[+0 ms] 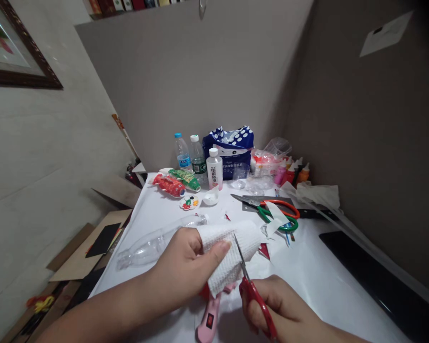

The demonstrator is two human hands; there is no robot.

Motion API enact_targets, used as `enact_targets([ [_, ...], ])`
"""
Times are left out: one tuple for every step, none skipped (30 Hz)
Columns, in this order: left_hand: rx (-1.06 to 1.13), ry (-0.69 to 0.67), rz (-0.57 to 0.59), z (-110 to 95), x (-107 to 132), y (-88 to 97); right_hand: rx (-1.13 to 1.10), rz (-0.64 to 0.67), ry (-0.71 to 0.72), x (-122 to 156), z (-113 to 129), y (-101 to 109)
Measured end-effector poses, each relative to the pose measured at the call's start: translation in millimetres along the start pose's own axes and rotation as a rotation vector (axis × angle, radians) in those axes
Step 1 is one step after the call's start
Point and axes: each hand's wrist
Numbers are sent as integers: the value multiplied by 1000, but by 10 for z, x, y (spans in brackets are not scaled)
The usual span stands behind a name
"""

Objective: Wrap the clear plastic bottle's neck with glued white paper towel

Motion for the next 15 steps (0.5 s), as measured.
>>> enact_targets([
  [18,0,8,1,1,5,1,2,4,3,-7,0],
  [43,-4,21,2,0,12,-4,-4,3,7,-16,1],
  [70,-12,39,4,-4,23,-14,-8,-1,12,-26,3],
  [95,-22,62,6,-10,37,-25,-9,-6,19,-35,7],
  [120,-34,85,12,-19,54,-37,-7,-11,25,-39,12],
  [146,-42,103,21,-30,74,-49,0,-11,30,-35,19],
  [175,-52,119,34,-42,95,-58,15,-9,33,-20,26],
  [210,-63,127,51,-55,116,-61,36,-12,35,6,32],
  [253,-74,120,70,-68,135,-66,66,-25,36,45,35],
  [302,-82,104,90,-79,152,-74,99,-50,36,94,31],
  [354,-83,89,108,-90,167,-81,118,-76,37,146,21],
  [406,-80,78,121,-100,180,-86,109,-103,38,198,3],
  [456,-72,75,127,-108,190,-92,80,-127,41,242,-21],
  [503,-55,72,126,-116,200,-101,34,-143,45,274,-48],
  [542,-37,75,118,-122,210,-118,-10,-158,50,290,-77],
])
Point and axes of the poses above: each hand's wrist, its own x-axis away from the middle knuckle, its own y-axis out of the back of the hand, z = x × y, and after that the axes turned 11 degrees about z, right-handed
